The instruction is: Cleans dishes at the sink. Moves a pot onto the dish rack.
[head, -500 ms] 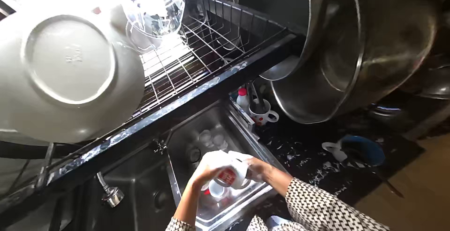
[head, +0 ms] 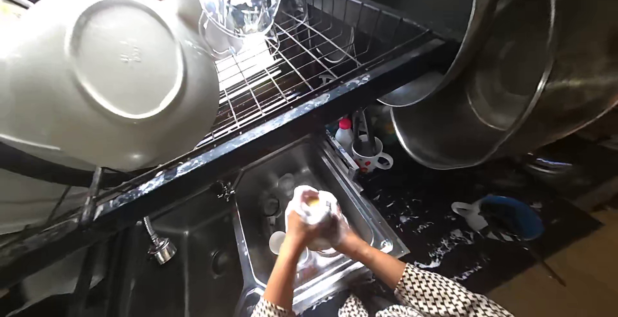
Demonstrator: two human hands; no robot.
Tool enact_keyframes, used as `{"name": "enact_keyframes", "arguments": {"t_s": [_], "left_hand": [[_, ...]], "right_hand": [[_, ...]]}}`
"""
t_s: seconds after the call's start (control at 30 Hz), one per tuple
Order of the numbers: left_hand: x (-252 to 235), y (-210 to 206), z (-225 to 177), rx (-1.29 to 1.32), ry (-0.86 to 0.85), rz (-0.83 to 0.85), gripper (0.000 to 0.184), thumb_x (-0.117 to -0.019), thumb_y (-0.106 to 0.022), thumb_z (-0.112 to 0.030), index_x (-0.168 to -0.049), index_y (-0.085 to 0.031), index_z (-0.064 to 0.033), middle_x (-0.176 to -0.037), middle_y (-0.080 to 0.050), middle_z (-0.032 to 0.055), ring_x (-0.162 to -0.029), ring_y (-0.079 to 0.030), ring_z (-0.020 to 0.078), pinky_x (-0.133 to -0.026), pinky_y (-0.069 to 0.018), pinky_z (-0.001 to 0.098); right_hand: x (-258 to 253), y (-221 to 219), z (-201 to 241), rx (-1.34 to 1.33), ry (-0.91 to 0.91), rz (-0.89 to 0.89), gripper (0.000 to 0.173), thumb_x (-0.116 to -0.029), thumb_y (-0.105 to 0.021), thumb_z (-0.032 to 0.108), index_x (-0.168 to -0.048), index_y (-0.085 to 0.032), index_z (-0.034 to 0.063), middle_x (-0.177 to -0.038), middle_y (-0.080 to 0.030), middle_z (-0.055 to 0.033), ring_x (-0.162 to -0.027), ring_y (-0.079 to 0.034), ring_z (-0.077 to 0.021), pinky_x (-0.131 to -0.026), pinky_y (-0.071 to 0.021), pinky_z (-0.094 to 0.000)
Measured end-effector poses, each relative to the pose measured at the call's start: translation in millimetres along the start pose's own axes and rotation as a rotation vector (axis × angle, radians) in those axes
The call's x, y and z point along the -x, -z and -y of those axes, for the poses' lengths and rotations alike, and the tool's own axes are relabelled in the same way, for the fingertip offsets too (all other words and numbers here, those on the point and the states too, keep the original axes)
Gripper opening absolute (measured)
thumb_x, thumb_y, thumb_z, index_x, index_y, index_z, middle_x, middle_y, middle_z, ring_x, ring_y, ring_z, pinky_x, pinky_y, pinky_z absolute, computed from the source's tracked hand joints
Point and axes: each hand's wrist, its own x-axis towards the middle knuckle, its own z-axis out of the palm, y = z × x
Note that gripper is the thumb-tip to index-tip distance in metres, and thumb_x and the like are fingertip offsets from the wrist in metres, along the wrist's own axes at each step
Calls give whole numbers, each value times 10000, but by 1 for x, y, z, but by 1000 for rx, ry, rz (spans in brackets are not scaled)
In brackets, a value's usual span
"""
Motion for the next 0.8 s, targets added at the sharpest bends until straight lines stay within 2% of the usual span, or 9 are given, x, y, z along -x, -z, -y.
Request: {"name": "enact_keyframes", "arguments": {"t_s": [0.07, 0.17, 0.27, 0.4, 0.47, 0.53, 0.6, 0.7, 0.8], "left_hand": [[-16, 4, 26, 474, 187, -78, 391, -863, -609, -65, -1228, -521, 45, -959, -669, 50, -809, -650, 66, -719, -564, 239], [-11, -3, 26, 548, 229, -117, 344, -960, -462, -106, -1248, -537, 67, -1014, -646, 56, -840, -632, 54, -747, -558, 241], [12, -12, -1, 91, -36, -11, 348, -915, -627, -190, -1171, -702, 34, -1200, -686, 162, -1148, -639, 216, -1017, -510, 395], [58, -52, 20, -445, -380, -168, 327, -816, -773, -246, -1068, -779, -38, -1052, -763, 157, -980, -735, 300, -906, -571, 446], [61, -55, 61, -348, -310, -283, 342, -811, -767, -162, -1040, -732, 90, -1019, -741, 243, -972, -727, 362, -912, -558, 483], [52, -43, 70, -124, -32, -407, 461, -823, -685, -96, -1143, -603, 225, -1092, -679, 327, -1064, -681, 356, -988, -527, 446], [37, -20, 56, 308, 367, -382, 485, -930, -530, 42, -1381, -428, 188, -1288, -580, 274, -1164, -570, 216, -1037, -457, 338], [21, 1, 44, 716, 508, -268, 256, -1061, -389, -53, -1228, -582, -32, -922, -671, 7, -779, -639, 30, -696, -562, 212], [15, 13, 37, 615, 445, -228, 178, -989, -486, 7, -1113, -613, -14, -822, -665, 5, -696, -641, 55, -623, -563, 224]], "right_hand": [[-4, -3, 5, -407, -140, 4, 823, -764, -772, 68, -1465, -355, -35, -1238, -626, -116, -1083, -642, -97, -936, -553, -268], [3, 3, 8, -916, -368, 36, 196, -1032, -450, 150, -1195, -545, 101, -921, -717, -36, -814, -707, -128, -716, -608, -320], [0, 5, 11, -1057, -507, -112, 395, -1115, -262, 288, -1028, -607, 117, -815, -687, -31, -753, -675, -132, -685, -586, -337], [17, 5, 21, -1057, -508, -212, 431, -1129, -172, 240, -1026, -570, 111, -801, -643, 17, -740, -635, -45, -703, -558, -226], [1, -1, 11, -1227, -566, -182, 555, -1101, -145, 340, -876, -612, 139, -723, -684, -18, -668, -670, -108, -616, -576, -296], [-6, 0, 6, -1298, -557, -202, 542, -1106, -117, 377, -994, -577, 115, -846, -649, -53, -796, -647, -168, -712, -566, -369], [-6, 6, -3, -1300, -469, -128, 540, -1086, -154, 410, -975, -594, 119, -859, -677, -51, -820, -668, -167, -746, -584, -376], [-7, 12, -24, -1260, -317, 154, 424, -892, -661, 587, -981, -705, 175, -900, -734, -31, -832, -717, -137, -790, -614, -335], [-4, 16, -35, -1068, -255, 127, 221, -1001, -543, 333, -1037, -665, 152, -898, -723, 0, -808, -702, -76, -753, -602, -259]]}}
